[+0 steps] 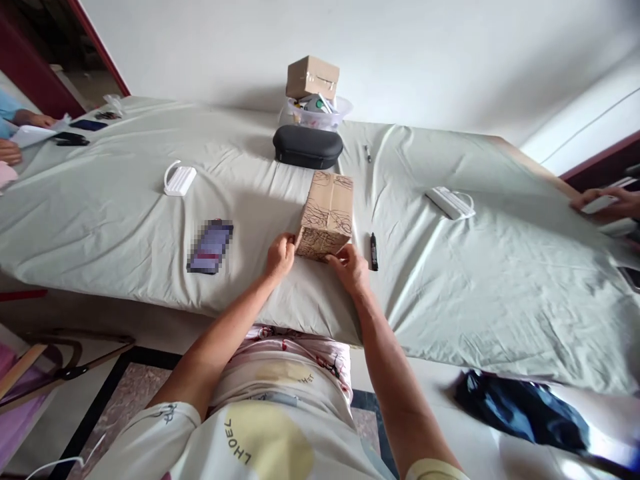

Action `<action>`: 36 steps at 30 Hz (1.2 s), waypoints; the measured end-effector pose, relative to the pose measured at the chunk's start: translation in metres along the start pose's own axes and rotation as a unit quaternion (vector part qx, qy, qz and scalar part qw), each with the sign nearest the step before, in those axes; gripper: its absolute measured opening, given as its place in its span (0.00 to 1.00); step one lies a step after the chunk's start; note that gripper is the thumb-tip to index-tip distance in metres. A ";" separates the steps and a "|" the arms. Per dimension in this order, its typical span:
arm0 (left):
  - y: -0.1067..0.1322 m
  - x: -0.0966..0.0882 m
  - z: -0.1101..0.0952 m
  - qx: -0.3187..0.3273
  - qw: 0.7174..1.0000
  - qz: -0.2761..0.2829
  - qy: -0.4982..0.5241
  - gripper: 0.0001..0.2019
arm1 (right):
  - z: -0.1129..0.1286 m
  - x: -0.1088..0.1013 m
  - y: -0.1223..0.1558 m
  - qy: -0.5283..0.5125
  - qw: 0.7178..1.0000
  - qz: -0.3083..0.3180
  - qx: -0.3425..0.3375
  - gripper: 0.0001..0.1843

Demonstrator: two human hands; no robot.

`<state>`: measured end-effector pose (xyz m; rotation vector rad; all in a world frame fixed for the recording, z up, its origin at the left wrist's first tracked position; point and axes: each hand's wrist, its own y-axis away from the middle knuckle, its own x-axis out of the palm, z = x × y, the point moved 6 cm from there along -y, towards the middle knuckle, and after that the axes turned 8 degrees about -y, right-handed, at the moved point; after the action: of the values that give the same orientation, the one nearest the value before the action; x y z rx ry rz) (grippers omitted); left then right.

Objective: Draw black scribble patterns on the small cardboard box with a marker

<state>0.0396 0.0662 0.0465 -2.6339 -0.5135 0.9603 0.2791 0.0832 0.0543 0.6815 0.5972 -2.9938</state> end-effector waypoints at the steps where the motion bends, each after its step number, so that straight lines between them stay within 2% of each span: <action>1: 0.000 -0.002 -0.001 -0.003 1.000 -0.004 -0.003 0.11 | 0.001 0.002 0.001 0.023 1.000 0.015 -0.003 0.22; 5: 0.002 -0.004 0.002 -0.024 1.000 -0.007 -0.014 0.10 | 0.006 0.006 0.005 0.084 0.995 0.045 -0.021 0.16; 8: 0.003 -0.004 0.007 -0.038 0.999 -0.003 0.005 0.15 | 0.007 0.005 0.007 0.093 0.994 0.054 -0.021 0.13; 12: 0.005 -0.007 0.005 -0.029 0.998 0.005 0.062 0.27 | 0.008 0.002 0.009 0.047 0.998 0.029 -0.020 0.08; 14: 0.004 -0.010 0.001 -0.028 0.998 0.008 0.064 0.29 | 0.010 0.001 0.008 0.008 0.999 0.015 -0.030 0.08; 20: 0.002 -0.013 -0.010 -0.017 0.998 0.028 0.049 0.23 | 0.019 -0.004 0.006 -0.047 0.994 -0.047 -0.085 0.09; 24: 0.000 -0.008 -0.006 -0.025 0.999 0.042 0.020 0.23 | 0.024 -0.012 0.008 -0.016 0.991 -0.084 -0.103 0.11; 29: 0.003 0.001 -0.004 0.008 0.997 0.077 0.016 0.23 | 0.027 -0.024 0.012 0.025 0.981 -0.136 -0.137 0.13; 32: 0.005 -0.001 -0.003 0.011 0.998 0.045 0.032 0.21 | 0.026 -0.027 0.014 0.041 0.975 -0.158 -0.148 0.13; 33: 0.005 -0.002 -0.003 0.012 0.999 0.025 0.045 0.23 | 0.026 -0.028 0.014 0.045 0.974 -0.164 -0.147 0.14; 36: 0.004 -0.008 -0.004 0.034 0.996 -0.036 0.081 0.41 | 0.024 -0.028 0.015 0.055 0.972 -0.177 -0.142 0.15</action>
<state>0.0370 0.0584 0.0524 -2.5850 -0.5216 0.7230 0.2957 0.0586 0.0807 0.7950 1.2471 -3.0910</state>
